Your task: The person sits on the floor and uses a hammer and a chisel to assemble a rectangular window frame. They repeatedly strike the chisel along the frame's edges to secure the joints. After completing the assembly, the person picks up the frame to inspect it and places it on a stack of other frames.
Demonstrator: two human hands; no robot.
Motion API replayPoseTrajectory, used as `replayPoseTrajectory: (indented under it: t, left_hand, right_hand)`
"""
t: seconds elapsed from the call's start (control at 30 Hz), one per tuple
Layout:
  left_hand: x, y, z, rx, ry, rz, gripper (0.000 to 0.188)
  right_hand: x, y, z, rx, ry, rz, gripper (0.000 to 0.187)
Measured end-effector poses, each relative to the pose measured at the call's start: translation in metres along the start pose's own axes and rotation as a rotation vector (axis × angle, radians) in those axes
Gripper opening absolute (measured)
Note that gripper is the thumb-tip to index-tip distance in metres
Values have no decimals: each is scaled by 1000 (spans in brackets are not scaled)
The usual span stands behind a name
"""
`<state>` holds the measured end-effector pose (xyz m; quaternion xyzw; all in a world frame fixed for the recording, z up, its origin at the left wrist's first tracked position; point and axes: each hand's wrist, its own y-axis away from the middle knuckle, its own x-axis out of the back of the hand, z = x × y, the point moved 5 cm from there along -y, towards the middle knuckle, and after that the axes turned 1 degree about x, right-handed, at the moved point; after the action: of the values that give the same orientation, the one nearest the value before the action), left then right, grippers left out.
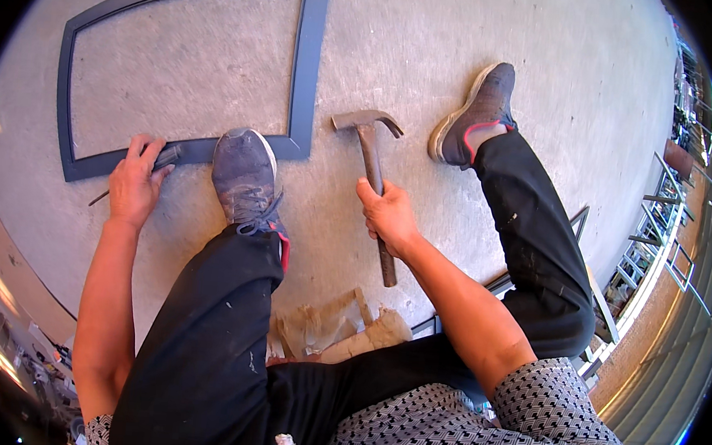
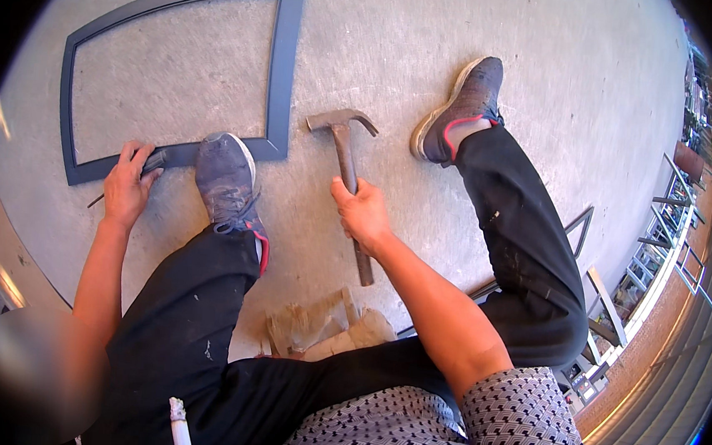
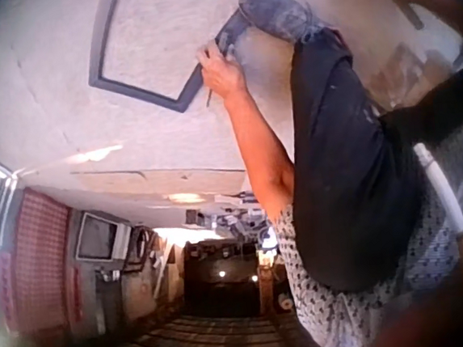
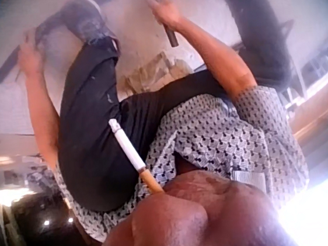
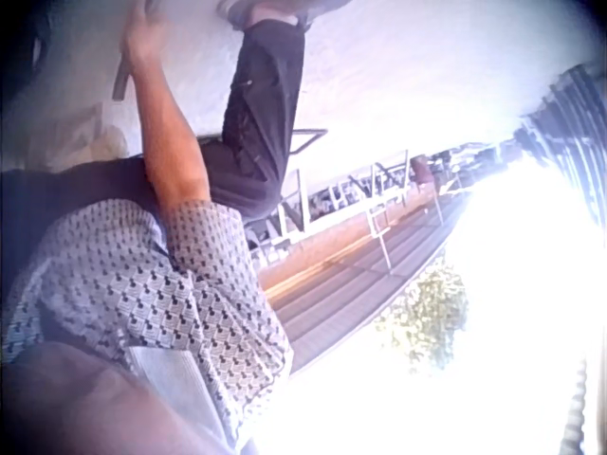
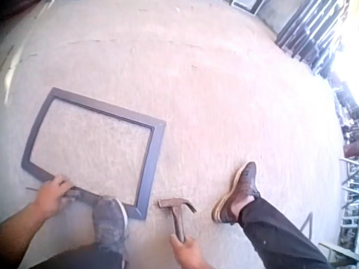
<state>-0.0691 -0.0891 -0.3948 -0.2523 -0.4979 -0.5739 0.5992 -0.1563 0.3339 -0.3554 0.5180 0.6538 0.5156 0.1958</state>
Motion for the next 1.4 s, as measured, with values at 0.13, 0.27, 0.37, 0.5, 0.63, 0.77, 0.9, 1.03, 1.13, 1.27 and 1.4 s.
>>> replayPoseTrajectory:
  t: [0.13,0.27,0.37,0.5,0.63,0.77,0.9,1.03,1.13,1.27,1.4]
  left_hand:
    - [-5,-2,0,10,17,22,45]
    - [-7,0,-3,9,25,33,44]
    - [-7,-2,-4,5,11,22,43]
    - [-8,-3,-2,5,8,21,43]
    - [-7,-2,-2,12,15,31,44]
    - [-9,-1,-2,33,25,39,45]
    - [-5,0,3,31,56,53,45]
    - [4,4,16,60,117,93,38]
    - [11,6,16,63,186,204,32]
    - [30,-1,18,233,387,286,32]
    - [50,-7,28,288,887,367,33]
  right_hand:
    - [-34,2,13,-16,-10,-29,34]
    - [-47,11,17,-61,-175,-49,36]
    - [-54,14,23,-91,-227,-40,36]
    - [-59,19,30,-93,-187,-53,35]
    - [-53,15,31,-72,-169,-76,36]
    - [-55,16,31,-63,-165,-61,36]
    - [-54,15,32,-55,-161,-48,35]
    - [-49,14,32,-48,-162,-52,35]
    - [-46,14,31,-38,-137,-69,36]
    - [-49,17,32,-50,-141,-22,35]
    - [-57,20,30,-75,-191,-29,36]
